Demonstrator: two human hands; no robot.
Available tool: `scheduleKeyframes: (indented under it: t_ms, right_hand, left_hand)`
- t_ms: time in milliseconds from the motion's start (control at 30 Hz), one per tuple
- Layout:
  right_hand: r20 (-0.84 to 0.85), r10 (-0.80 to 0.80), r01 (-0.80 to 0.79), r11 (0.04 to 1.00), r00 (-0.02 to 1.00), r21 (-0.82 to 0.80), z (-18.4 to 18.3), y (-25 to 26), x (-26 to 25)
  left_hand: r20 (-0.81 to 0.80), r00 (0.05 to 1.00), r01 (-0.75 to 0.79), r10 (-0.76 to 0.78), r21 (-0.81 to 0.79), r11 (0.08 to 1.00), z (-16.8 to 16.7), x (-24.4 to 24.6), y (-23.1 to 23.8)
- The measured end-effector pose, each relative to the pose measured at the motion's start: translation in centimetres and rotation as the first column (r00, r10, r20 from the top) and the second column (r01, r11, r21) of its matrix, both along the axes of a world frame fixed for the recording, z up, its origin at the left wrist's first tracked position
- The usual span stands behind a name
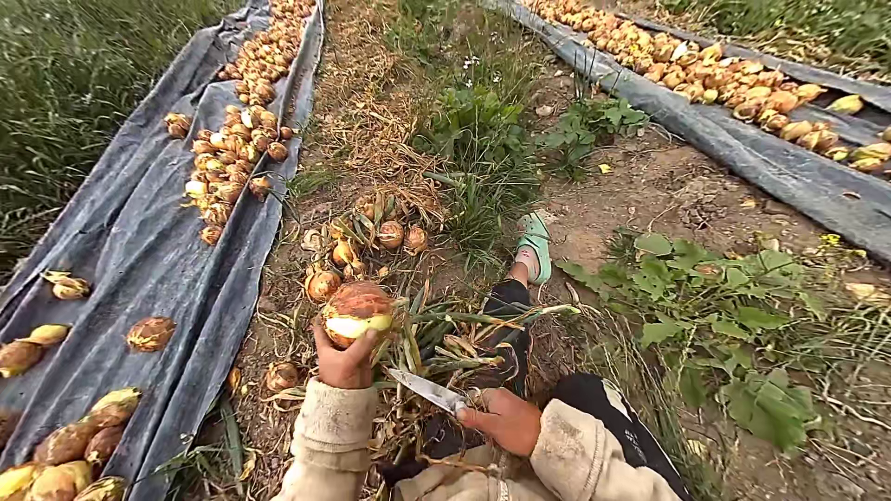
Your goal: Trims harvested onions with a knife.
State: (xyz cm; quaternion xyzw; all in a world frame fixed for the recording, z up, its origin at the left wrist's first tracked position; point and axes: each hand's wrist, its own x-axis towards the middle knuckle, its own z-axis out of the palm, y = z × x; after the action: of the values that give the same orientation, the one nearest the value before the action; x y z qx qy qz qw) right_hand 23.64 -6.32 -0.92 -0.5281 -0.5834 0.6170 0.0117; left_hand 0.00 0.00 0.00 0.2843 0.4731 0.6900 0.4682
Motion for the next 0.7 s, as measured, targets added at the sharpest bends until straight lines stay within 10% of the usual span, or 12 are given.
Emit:
scheduleKeyframes:
  t_ms: [167,333,433,533,700]
  right_hand:
    - [-0.168,-0.149,0.176,0.972,0.974,0.156,0.9,2.0,-2.2]
    - [-0.539,-0.459,0.552,0.834,0.706,0.014,2.7,3.0,-3.2]
    - [-0.561,-0.547,0.591,0.797,0.621,-0.125,1.8,2.1,-3.5]
    - [-0.441,-0.490,0.534,0.845,0.752,-0.028,0.1,1.0,-3.9]
    - [-0.273,-0.456,0.464,0.885,0.847,-0.038,-1.3,0.9,-4.8]
  left_hand:
    - [0.132,0.989,0.050,-0.071,0.151,0.987,-0.9,2.3,-2.9]
    - [0.240,0.936,0.236,-0.256,0.112,0.965,-2.8,3.8,-6.8]
    - [-0.072,0.889,0.451,-0.453,-0.043,0.892,-2.9,1.5,-6.8]
    - [-0.465,0.632,0.487,-0.620,-0.383,0.785,-1.9,0.2,-6.6]
    - [-0.576,0.555,0.356,-0.600,-0.488,0.797,-2.6,0.5,-6.8]
